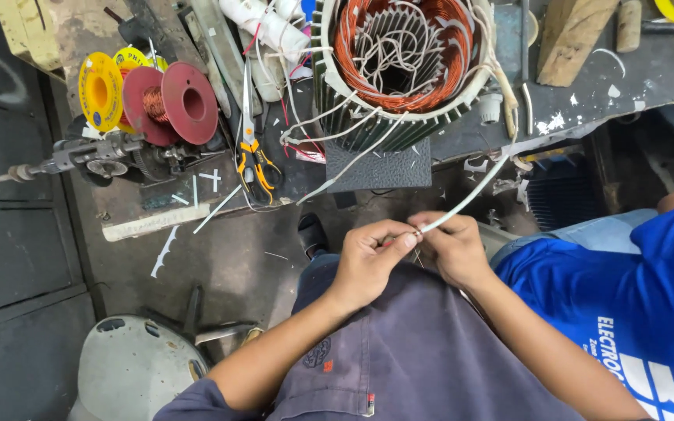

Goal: Repairing an electric motor by stripping, connecting, and organizing the stator wiring

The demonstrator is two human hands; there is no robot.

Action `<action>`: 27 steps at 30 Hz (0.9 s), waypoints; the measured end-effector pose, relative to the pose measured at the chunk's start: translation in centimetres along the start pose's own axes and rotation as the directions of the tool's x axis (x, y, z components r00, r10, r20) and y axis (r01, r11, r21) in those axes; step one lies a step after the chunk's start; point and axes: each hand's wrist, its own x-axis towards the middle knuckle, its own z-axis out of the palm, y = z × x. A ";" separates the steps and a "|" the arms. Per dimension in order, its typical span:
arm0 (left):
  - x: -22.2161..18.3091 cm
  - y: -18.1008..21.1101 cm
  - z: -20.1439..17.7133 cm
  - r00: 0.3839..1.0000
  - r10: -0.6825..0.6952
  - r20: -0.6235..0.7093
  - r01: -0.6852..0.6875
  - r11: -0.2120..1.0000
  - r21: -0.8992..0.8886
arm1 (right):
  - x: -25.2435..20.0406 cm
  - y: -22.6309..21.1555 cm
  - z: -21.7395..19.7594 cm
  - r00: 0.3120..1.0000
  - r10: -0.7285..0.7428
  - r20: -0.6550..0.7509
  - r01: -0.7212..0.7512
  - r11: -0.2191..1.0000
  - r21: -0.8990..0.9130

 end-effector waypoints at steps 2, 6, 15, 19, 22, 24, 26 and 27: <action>0.0 0.4 0.0 1.000 -0.012 0.001 0.012 1.000 0.003 | 0.2 -1.5 0.9 0.999 -0.010 0.038 0.015 0.993 -0.121; -0.1 1.7 0.7 0.998 0.047 0.048 -0.053 0.990 0.132 | 0.8 -6.3 1.5 0.954 -0.083 0.287 0.188 0.913 -0.363; 0.0 1.2 -0.2 0.946 0.296 0.133 -0.321 0.794 0.516 | 0.5 -6.7 1.4 0.912 -0.221 0.345 0.307 0.927 -0.217; 1.1 1.2 -0.9 0.739 0.594 0.317 -0.575 0.312 0.756 | 0.3 -6.7 1.7 0.908 -0.249 0.336 0.354 0.885 -0.301; 2.1 1.9 -1.3 0.676 0.601 0.427 -0.610 0.130 0.782 | 0.2 -6.4 1.6 0.921 -0.245 0.303 0.341 0.881 -0.327; 2.2 1.9 -1.3 0.895 0.225 0.384 -0.437 0.613 0.658 | 0.1 -6.3 1.3 0.933 -0.213 0.289 0.294 0.915 -0.276; 2.7 1.3 -2.0 0.929 0.090 0.360 -0.269 0.832 0.485 | 0.3 -6.7 1.5 0.934 -0.205 0.291 0.289 0.914 -0.284; 2.9 1.1 -2.4 0.928 -0.052 0.370 -0.055 0.960 0.273 | 0.3 -7.0 1.5 0.936 -0.198 0.290 0.285 0.912 -0.294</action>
